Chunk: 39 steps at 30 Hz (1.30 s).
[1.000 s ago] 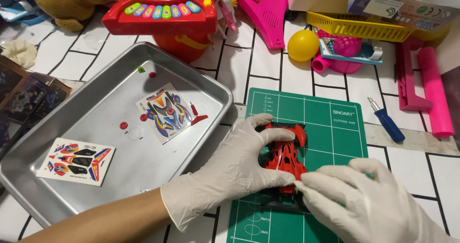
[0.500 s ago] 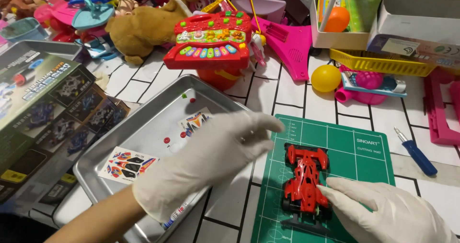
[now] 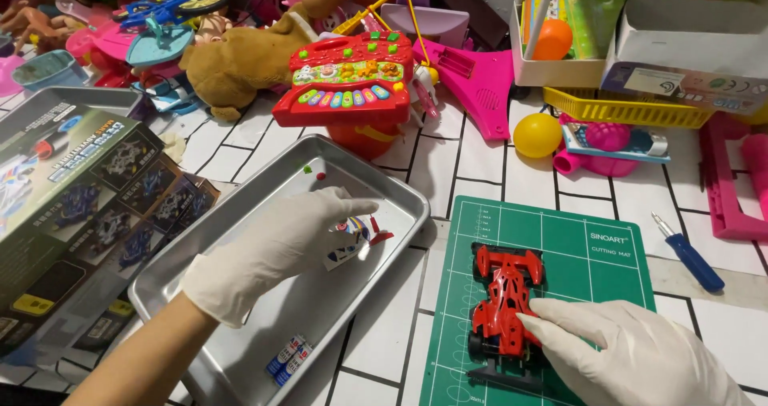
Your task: Assembling a red miniature toy car by inserting AA batteries into the chassis and then snapping the plastic body shell into place.
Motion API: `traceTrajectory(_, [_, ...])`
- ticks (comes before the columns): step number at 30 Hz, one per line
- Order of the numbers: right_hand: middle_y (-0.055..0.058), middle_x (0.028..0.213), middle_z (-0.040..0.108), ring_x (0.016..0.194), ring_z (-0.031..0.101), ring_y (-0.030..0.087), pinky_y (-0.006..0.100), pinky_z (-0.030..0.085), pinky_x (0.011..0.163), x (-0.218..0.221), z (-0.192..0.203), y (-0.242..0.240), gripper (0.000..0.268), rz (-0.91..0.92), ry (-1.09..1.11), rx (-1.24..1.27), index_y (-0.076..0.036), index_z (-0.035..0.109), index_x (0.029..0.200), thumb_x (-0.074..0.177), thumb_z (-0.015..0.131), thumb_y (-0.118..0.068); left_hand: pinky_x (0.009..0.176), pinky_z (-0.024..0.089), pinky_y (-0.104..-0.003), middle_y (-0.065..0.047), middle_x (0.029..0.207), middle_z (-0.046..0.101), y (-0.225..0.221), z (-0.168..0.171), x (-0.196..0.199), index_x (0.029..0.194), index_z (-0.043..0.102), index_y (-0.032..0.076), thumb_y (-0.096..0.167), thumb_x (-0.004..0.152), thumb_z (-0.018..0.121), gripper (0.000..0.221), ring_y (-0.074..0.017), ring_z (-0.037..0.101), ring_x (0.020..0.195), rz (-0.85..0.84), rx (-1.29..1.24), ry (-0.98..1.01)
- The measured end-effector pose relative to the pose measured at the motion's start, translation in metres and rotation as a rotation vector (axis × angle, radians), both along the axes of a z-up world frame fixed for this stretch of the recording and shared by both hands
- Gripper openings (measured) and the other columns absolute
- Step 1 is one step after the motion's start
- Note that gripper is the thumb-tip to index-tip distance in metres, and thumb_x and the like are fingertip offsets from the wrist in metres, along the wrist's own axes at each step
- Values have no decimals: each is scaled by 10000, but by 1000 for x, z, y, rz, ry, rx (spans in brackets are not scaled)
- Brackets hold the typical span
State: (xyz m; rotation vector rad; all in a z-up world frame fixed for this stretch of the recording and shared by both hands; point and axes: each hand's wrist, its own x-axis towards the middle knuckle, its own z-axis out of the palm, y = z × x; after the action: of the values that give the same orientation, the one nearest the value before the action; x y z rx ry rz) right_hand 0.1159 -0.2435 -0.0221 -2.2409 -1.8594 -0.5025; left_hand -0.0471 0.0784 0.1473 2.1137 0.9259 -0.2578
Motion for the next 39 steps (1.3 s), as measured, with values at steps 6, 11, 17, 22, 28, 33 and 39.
traceTrajectory(6, [-90, 1261, 714, 785, 747, 257, 414, 605, 536, -1, 8, 0, 468, -6, -54, 66, -367, 666, 1259, 802, 700, -275, 751, 541, -360, 44, 1000, 720, 67, -117, 33, 1029, 775, 355, 209, 718, 721, 348, -197, 715, 864, -693, 604, -127])
traceTrajectory(11, [23, 1205, 744, 811, 752, 293, 427, 573, 573, 2, 21, 1, 382, 81, 3, 126, -231, 657, 1257, 879, 686, -279, 810, 506, -262, 82, 1015, 737, 57, -109, 36, 914, 814, 286, 235, 817, 637, 209, -109, 690, 942, -460, 444, -111])
traceTrajectory(17, [38, 1234, 733, 831, 746, 270, 418, 564, 635, 0, 30, 3, 384, 113, 5, 189, -186, 617, 1294, 917, 657, -250, 622, 459, -439, 20, 960, 636, 60, -107, 30, 969, 742, 319, 260, 864, 728, 121, -253, 609, 770, -674, 896, -410])
traceTrajectory(22, [-1, 1266, 737, 825, 749, 270, 402, 560, 609, -12, 39, 7, 481, 129, 103, 171, -228, 580, 1364, 895, 666, -167, 861, 429, -304, 137, 1014, 748, -29, -47, 32, 862, 767, 342, 441, 878, 534, 253, -86, 711, 963, -533, 354, -106])
traceTrajectory(28, [16, 1281, 732, 939, 758, 236, 353, 600, 747, -11, 47, 13, 528, 208, 331, 139, -227, 537, 1435, 929, 681, -280, 525, 456, -481, -75, 776, 594, -65, -97, 42, 1281, 692, 222, 97, 926, 614, 385, -337, 639, 691, -1217, 613, -653])
traceTrajectory(33, [4, 744, 478, 600, 343, 283, 334, 372, 459, -9, 44, 24, 263, 350, 469, 57, -174, 567, 1240, 990, 626, -122, 690, 516, -393, 6, 1073, 758, -68, -119, 49, 1129, 657, 231, 259, 935, 679, 197, -247, 721, 924, -1051, 309, -679])
traceTrajectory(39, [-39, 755, 404, 780, 265, 193, 293, 476, 578, 6, 10, 14, 172, -2, 805, -353, -220, 676, 926, 1057, 568, -251, 816, 529, -302, 109, 1100, 766, -71, -134, 55, 1092, 696, 265, 320, 889, 696, 210, -136, 731, 1023, -924, 133, -579])
